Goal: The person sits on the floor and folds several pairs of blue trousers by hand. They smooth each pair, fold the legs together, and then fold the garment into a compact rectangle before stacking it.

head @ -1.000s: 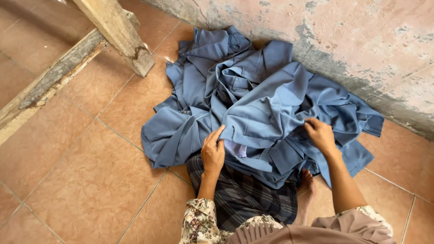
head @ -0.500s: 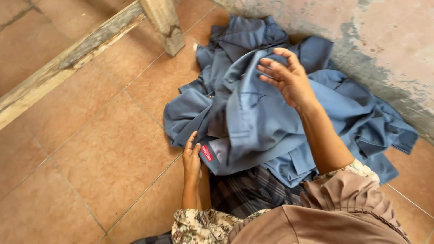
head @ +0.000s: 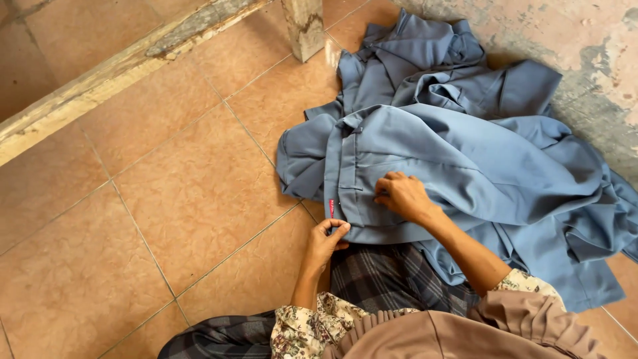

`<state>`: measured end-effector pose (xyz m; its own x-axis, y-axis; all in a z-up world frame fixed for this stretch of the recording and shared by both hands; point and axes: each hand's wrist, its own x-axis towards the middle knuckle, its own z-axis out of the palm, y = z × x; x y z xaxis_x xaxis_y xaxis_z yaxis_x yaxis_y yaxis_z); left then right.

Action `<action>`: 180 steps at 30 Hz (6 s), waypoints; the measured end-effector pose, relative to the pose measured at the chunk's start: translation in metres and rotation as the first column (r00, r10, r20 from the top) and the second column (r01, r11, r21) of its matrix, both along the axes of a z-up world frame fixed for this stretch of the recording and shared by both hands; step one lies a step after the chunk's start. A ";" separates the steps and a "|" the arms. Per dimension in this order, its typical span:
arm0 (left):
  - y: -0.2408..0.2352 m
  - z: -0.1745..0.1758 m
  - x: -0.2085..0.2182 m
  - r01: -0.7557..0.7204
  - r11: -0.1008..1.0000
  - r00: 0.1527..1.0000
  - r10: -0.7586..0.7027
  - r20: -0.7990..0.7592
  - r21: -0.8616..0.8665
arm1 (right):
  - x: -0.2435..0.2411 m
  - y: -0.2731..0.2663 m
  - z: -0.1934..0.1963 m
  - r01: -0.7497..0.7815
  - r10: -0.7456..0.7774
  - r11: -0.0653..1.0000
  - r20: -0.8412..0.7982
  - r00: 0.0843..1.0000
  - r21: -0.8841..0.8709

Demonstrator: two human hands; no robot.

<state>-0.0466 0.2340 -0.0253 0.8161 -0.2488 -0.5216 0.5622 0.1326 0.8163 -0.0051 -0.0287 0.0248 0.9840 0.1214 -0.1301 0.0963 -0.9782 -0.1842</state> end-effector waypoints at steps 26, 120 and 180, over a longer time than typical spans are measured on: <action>-0.018 0.071 0.002 -0.492 0.854 0.847 0.424 -0.319 -0.171 | -0.053 0.093 -0.023 -0.305 0.209 0.946 0.515 0.832 0.107; 0.296 -0.128 -0.051 -0.239 0.424 0.963 -0.012 0.269 0.874 | 0.046 0.269 -0.155 -0.228 0.096 0.887 0.323 0.942 0.401; 0.304 -0.062 -0.070 -0.257 0.231 0.963 -0.016 0.268 0.938 | 0.085 0.181 0.065 0.264 -0.259 0.163 -0.217 0.941 0.951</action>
<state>-0.1162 0.5384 -0.0868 0.8901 0.4372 -0.1286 0.4448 -0.7725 0.4532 0.0798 0.1527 0.0896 0.9856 -0.1112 -0.1274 -0.1292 -0.0089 -0.9916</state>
